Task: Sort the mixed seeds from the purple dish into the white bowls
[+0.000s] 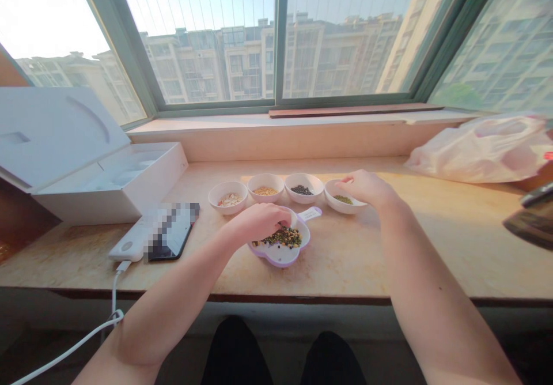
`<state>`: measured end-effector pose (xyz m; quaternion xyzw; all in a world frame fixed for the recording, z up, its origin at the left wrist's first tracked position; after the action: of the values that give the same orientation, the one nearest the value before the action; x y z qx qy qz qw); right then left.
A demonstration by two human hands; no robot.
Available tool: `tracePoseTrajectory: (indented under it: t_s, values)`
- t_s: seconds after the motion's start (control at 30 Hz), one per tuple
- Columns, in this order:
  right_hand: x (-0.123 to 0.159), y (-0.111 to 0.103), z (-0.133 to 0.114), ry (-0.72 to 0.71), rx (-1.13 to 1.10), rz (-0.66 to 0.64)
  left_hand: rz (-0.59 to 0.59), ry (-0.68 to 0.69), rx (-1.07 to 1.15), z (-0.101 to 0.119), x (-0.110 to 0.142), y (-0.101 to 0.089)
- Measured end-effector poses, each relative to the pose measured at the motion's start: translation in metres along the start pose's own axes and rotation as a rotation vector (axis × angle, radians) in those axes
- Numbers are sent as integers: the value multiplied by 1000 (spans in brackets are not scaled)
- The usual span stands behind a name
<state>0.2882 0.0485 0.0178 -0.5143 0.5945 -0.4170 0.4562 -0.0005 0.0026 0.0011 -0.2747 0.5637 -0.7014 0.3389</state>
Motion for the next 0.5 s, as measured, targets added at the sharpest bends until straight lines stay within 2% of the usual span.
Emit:
tracePoseTrajectory:
  t_s: [0.5]
  values:
    - [2, -2, -5, -18, 9, 84, 97, 57, 44, -6, -2, 4]
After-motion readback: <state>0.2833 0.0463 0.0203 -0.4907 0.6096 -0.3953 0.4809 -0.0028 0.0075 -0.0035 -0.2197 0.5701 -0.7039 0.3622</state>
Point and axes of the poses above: each hand's wrist, its own x-axis away from the middle knuckle, its own y-axis out of the palm, z = x × y, the point moved 1 cm from there along -x, towards the middle knuckle, and after that the axes turned 13 degrees about -y, right-handed, at the moved point
